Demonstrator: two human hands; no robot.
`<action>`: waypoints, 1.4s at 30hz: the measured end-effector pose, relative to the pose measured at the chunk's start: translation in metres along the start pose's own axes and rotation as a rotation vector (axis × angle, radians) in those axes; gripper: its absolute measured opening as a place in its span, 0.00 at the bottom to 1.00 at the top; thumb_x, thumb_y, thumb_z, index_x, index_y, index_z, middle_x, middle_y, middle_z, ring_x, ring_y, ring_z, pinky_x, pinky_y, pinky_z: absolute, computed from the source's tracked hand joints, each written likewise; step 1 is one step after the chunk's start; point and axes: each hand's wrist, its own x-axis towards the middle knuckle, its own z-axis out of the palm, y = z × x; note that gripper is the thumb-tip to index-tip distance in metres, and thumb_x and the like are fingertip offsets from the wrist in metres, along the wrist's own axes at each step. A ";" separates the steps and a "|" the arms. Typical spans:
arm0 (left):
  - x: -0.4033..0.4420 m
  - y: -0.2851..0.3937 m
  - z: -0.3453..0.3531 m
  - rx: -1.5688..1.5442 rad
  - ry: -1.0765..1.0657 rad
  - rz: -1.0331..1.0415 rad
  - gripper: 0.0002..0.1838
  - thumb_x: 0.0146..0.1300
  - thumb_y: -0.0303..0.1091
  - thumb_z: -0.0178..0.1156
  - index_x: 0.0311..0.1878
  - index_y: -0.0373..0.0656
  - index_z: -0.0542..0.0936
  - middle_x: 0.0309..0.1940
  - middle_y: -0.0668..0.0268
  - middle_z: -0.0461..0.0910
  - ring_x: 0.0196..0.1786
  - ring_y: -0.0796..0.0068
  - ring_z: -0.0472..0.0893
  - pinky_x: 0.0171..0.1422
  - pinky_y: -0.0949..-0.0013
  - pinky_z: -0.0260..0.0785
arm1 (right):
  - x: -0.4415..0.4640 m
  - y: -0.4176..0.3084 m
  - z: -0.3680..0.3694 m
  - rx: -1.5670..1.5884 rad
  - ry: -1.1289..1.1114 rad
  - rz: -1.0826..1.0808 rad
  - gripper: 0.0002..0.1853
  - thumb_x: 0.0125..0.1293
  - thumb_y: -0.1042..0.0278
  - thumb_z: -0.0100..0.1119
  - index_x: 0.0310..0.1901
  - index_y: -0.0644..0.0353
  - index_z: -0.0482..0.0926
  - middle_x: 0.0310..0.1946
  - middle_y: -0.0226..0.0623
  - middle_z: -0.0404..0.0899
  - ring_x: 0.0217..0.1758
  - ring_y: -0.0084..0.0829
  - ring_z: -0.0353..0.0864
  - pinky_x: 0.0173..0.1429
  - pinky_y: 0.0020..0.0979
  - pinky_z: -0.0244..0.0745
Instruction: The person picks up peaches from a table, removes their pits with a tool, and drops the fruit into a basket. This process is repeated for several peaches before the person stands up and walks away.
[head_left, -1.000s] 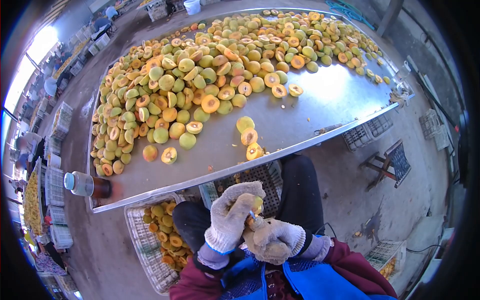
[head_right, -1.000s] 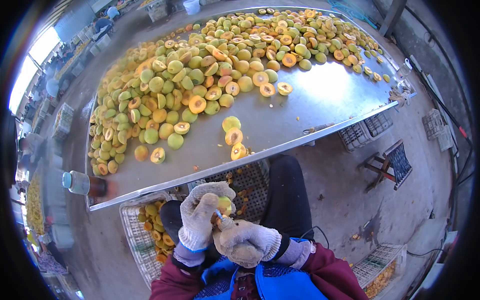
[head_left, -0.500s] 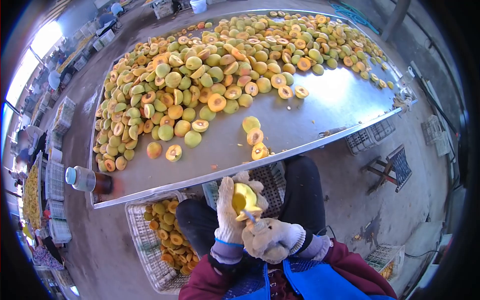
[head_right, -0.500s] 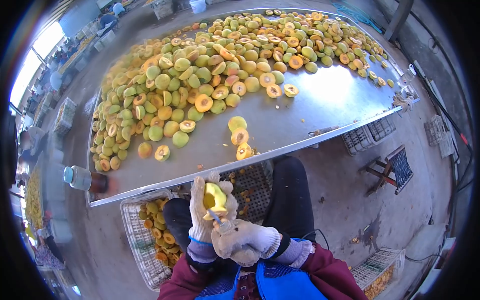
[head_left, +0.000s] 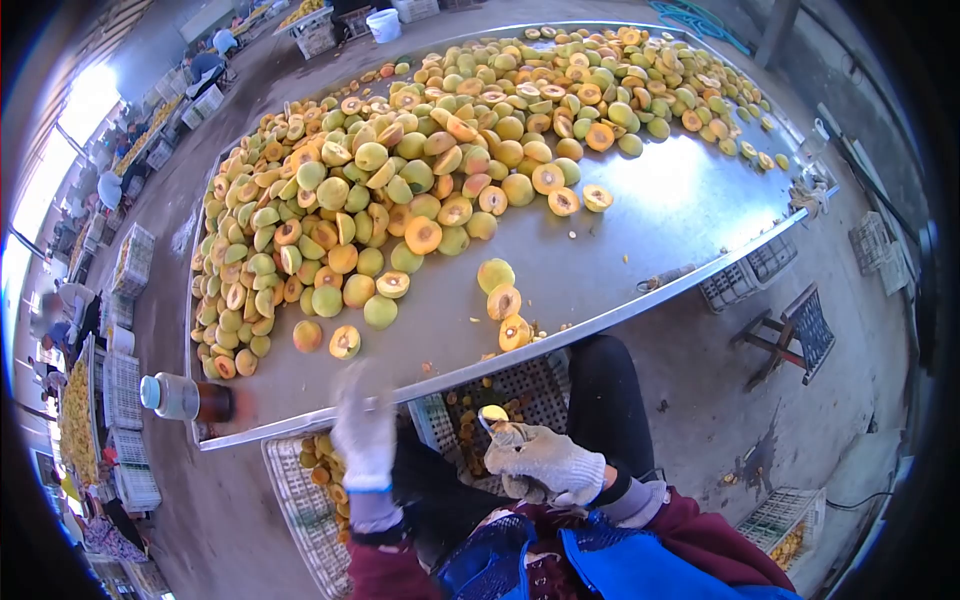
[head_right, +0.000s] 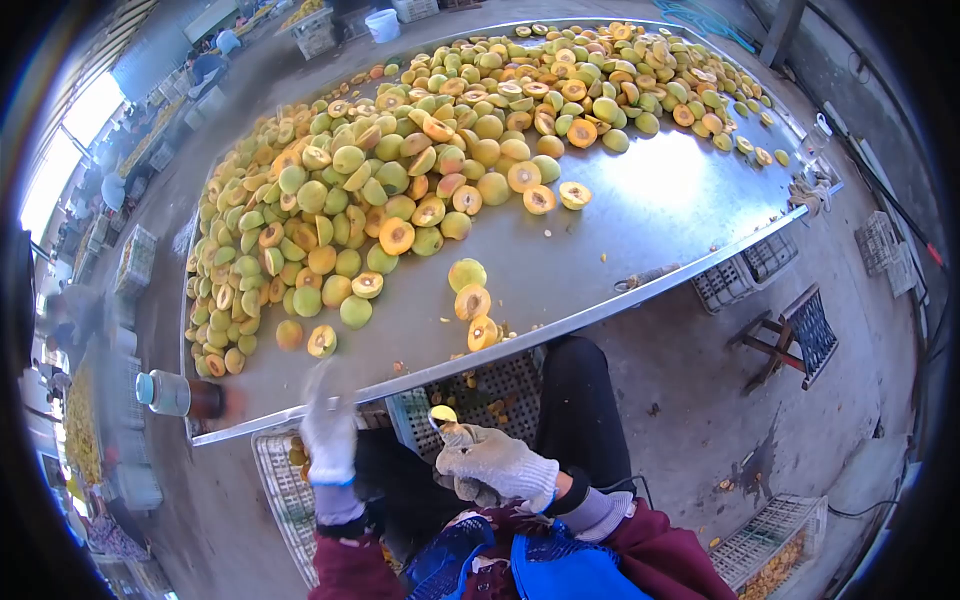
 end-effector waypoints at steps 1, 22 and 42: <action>0.016 0.018 0.032 0.025 -0.098 0.006 0.22 0.59 0.29 0.62 0.58 0.43 0.77 0.58 0.60 0.76 0.64 0.60 0.73 0.69 0.61 0.65 | 0.008 0.008 -0.002 0.000 0.005 -0.004 0.08 0.66 0.60 0.58 0.37 0.55 0.75 0.21 0.29 0.75 0.15 0.15 0.69 0.16 0.18 0.63; 0.079 -0.003 0.044 -0.623 -0.436 -0.685 0.27 0.56 0.40 0.66 0.58 0.44 0.71 0.48 0.61 0.77 0.51 0.64 0.78 0.55 0.63 0.74 | 0.019 0.004 -0.013 -0.697 0.184 -0.146 0.30 0.60 0.44 0.54 0.60 0.52 0.68 0.29 0.38 0.82 0.32 0.41 0.84 0.41 0.37 0.76; -0.032 0.089 0.032 0.185 -0.201 0.236 0.24 0.52 0.32 0.71 0.52 0.41 0.76 0.46 0.55 0.80 0.46 0.55 0.82 0.50 0.61 0.76 | 0.004 0.009 0.025 -1.071 0.307 -0.172 0.22 0.63 0.40 0.54 0.44 0.52 0.73 0.31 0.46 0.82 0.39 0.50 0.83 0.44 0.48 0.75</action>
